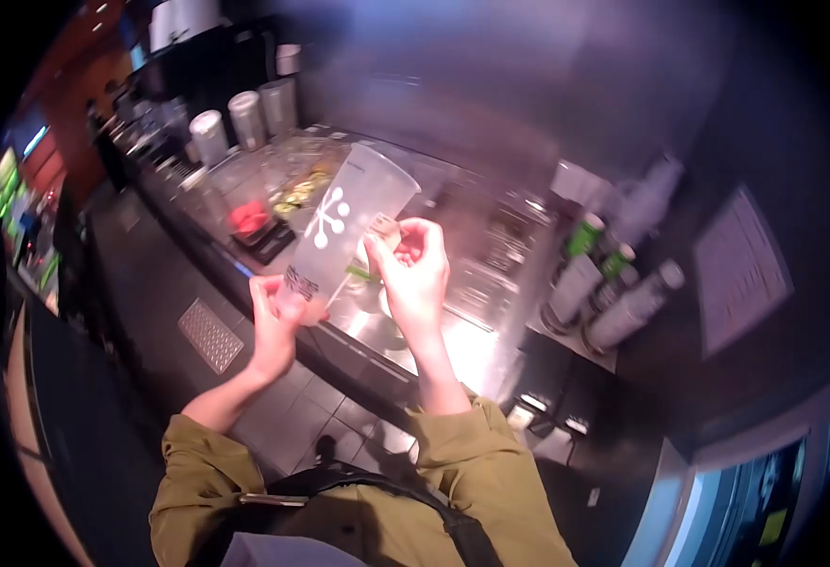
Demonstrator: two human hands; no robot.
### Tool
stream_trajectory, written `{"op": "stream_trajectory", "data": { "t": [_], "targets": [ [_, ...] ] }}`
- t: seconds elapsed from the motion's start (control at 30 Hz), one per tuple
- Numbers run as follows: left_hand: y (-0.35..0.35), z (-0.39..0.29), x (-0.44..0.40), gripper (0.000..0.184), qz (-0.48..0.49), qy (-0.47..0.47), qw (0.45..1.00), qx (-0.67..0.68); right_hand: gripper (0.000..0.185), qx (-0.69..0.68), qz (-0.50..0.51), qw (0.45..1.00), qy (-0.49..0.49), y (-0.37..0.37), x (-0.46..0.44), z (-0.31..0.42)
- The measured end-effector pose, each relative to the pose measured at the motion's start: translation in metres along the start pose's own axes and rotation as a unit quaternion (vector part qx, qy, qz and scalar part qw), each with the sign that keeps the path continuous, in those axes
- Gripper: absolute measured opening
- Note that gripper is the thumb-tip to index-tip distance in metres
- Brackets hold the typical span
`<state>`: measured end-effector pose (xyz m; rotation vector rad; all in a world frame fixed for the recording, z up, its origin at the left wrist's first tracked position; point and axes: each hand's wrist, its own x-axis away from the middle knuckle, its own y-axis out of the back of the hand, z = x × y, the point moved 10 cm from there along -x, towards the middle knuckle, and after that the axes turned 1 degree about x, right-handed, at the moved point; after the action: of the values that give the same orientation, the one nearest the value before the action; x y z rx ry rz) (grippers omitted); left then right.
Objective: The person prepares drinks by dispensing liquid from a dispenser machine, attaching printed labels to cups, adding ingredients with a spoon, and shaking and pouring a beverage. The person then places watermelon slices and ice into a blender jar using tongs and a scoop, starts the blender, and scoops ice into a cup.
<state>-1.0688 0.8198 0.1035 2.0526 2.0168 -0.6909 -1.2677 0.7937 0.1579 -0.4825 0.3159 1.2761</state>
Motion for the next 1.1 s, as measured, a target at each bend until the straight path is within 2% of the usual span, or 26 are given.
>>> {"op": "stream_trajectory", "data": {
  "t": [0.07, 0.1, 0.13, 0.17, 0.2, 0.27, 0.3, 0.4, 0.43, 0.53, 0.57, 0.67, 0.7, 0.8, 0.83, 0.9, 0.97, 1.1],
  "targets": [
    [0.07, 0.007, 0.014, 0.051, -0.074, -0.093, 0.991, -0.06, 0.037, 0.057, 0.02, 0.998, 0.024, -0.062, 0.015, -0.015],
    [0.104, 0.017, 0.021, 0.052, -0.112, -0.084, 0.989, -0.04, 0.037, 0.039, 0.034, 0.998, 0.036, -0.098, 0.025, -0.02],
    [0.124, 0.01, 0.025, 0.049, -0.137, -0.068, 0.986, 0.059, 0.038, 0.021, 0.044, 0.998, 0.047, -0.133, 0.033, -0.023],
    [0.161, 0.01, 0.027, 0.047, -0.154, -0.064, 0.985, 0.05, 0.036, -0.012, 0.085, 0.996, 0.014, -0.174, 0.039, -0.04],
    [0.199, 0.011, 0.026, 0.045, -0.168, -0.057, 0.983, 0.042, 0.031, -0.003, 0.127, 0.991, 0.046, -0.216, 0.039, -0.052],
    [0.295, 0.011, 0.023, 0.043, -0.235, -0.024, 0.971, 0.021, 0.025, -0.078, 0.218, 0.972, -0.032, -0.311, 0.045, -0.078],
    [0.342, 0.008, 0.019, 0.042, -0.262, 0.007, 0.965, 0.027, 0.019, -0.121, 0.241, 0.962, -0.035, -0.363, 0.049, -0.083],
    [0.461, 0.002, -0.005, 0.044, -0.217, 0.067, 0.973, 0.032, 0.015, -0.126, 0.286, 0.948, -0.06, -0.509, 0.054, -0.129],
    [0.488, 0.0, -0.014, 0.048, -0.175, 0.097, 0.98, 0.01, 0.013, -0.154, 0.31, 0.931, -0.115, -0.551, 0.061, -0.138],
    [0.563, 0.002, -0.055, 0.06, -0.031, 0.192, 0.979, -0.057, 0.012, -0.085, 0.368, 0.923, -0.071, -0.644, 0.069, -0.147],
    [0.596, 0.013, -0.074, 0.07, -0.079, 0.183, 0.978, -0.052, 0.012, -0.079, 0.369, 0.924, -0.055, -0.668, 0.068, -0.153],
    [0.667, 0.017, -0.124, 0.066, -0.176, 0.078, 0.981, 0.038, 0.011, -0.058, 0.384, 0.92, -0.052, -0.73, 0.057, -0.177],
    [0.682, 0.015, -0.138, 0.066, -0.207, 0.058, 0.976, -0.021, 0.01, -0.04, 0.373, 0.927, 0.005, -0.748, 0.05, -0.183],
    [0.738, 0.051, -0.181, 0.059, -0.228, 0.057, 0.97, -0.056, 0.011, 0.053, 0.299, 0.936, 0.18, -0.782, 0.024, -0.189],
    [0.752, 0.066, -0.195, 0.053, -0.257, 0.089, 0.962, -0.02, 0.011, 0.086, 0.274, 0.932, 0.22, -0.789, 0.019, -0.196],
    [0.769, 0.081, -0.226, 0.051, -0.251, 0.108, 0.962, -0.027, 0.011, 0.144, 0.221, 0.915, 0.304, -0.807, 0.01, -0.206],
    [0.794, 0.091, -0.257, 0.049, -0.241, 0.123, 0.96, -0.074, 0.013, 0.143, 0.231, 0.909, 0.317, -0.83, -0.005, -0.225],
    [0.836, 0.124, -0.305, 0.051, -0.237, 0.182, 0.953, -0.053, 0.018, 0.121, 0.268, 0.884, 0.363, -0.871, -0.024, -0.249]
  ]
}}
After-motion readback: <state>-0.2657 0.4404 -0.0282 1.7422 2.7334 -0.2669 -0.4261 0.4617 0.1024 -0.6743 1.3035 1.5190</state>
